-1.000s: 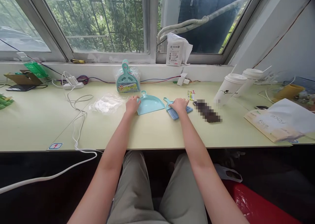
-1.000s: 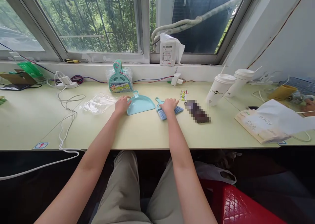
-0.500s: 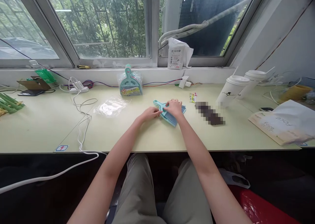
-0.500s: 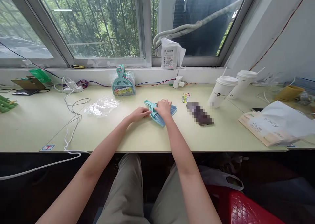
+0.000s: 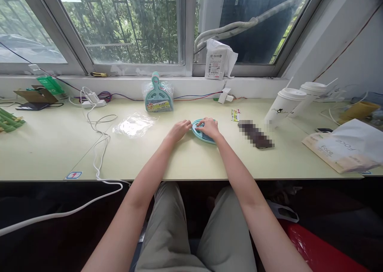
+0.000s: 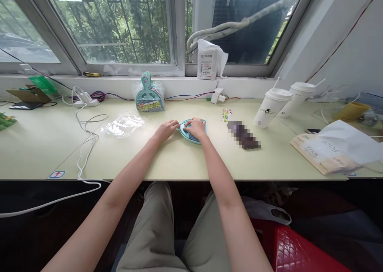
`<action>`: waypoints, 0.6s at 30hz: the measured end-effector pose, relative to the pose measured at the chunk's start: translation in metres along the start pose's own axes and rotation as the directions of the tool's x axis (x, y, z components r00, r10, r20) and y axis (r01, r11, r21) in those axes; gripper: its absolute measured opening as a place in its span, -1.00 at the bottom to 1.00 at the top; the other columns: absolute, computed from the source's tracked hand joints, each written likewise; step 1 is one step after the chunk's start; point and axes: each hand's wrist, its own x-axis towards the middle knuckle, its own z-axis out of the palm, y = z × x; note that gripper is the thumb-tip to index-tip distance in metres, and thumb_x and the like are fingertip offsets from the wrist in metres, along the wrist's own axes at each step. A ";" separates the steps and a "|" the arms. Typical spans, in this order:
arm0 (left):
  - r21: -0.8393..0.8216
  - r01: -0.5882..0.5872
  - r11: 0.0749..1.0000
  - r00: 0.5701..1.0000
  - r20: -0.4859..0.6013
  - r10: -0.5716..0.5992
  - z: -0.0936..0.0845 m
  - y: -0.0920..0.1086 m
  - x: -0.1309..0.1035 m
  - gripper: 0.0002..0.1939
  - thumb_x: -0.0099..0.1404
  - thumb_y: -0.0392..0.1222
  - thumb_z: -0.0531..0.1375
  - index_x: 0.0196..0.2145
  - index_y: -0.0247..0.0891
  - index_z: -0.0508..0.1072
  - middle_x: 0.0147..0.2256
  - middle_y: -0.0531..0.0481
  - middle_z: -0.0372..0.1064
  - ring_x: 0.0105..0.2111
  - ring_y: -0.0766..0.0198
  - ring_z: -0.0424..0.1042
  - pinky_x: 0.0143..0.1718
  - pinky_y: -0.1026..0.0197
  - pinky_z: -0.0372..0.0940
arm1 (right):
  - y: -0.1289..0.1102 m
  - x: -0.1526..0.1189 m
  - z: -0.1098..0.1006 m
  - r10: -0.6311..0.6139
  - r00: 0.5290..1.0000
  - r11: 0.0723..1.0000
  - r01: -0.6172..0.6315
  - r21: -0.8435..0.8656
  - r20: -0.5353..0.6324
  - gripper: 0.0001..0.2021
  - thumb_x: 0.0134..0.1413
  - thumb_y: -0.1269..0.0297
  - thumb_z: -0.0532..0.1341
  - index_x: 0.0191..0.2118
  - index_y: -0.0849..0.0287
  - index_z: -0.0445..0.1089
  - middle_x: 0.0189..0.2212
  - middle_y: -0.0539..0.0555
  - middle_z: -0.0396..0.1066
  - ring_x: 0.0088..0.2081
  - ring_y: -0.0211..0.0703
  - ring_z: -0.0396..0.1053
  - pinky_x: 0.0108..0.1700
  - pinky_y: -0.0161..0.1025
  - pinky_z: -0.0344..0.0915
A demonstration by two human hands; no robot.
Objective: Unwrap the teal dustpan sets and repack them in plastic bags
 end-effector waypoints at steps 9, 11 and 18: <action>-0.007 0.126 0.992 0.990 0.059 -0.125 0.006 0.002 0.007 -0.68 0.28 -0.50 -0.01 -0.18 -0.32 0.49 -0.21 -0.20 0.35 -0.17 0.14 0.41 -0.13 0.17 0.26 | -0.001 0.003 -0.002 -0.010 0.999 1.000 0.011 -0.024 0.043 -0.85 -0.02 0.13 0.30 -0.31 0.00 0.56 -0.08 0.00 0.49 0.06 -0.01 0.29 0.08 -0.10 0.08; 0.003 0.136 0.991 0.988 0.072 -0.136 0.009 0.001 0.007 -0.67 0.26 -0.50 -0.01 -0.19 -0.32 0.50 -0.21 -0.20 0.35 -0.18 0.13 0.42 -0.11 0.15 0.27 | 0.000 0.003 -0.002 -0.014 0.999 0.999 0.016 -0.028 0.053 -0.85 -0.01 0.13 0.30 -0.31 -0.01 0.55 -0.09 -0.02 0.50 0.05 -0.01 0.30 0.09 -0.10 0.08; -0.311 0.267 0.912 0.896 -0.267 -0.354 0.002 0.007 0.006 -0.65 0.31 -0.35 0.07 0.04 -0.23 0.38 0.07 -0.22 0.26 0.15 0.05 0.21 0.18 0.00 0.12 | -0.008 0.001 0.002 0.025 0.998 1.000 -0.026 -0.010 -0.053 -0.81 -0.03 0.10 0.28 -0.32 0.06 0.49 -0.19 0.04 0.53 -0.06 -0.03 0.38 0.00 -0.15 0.18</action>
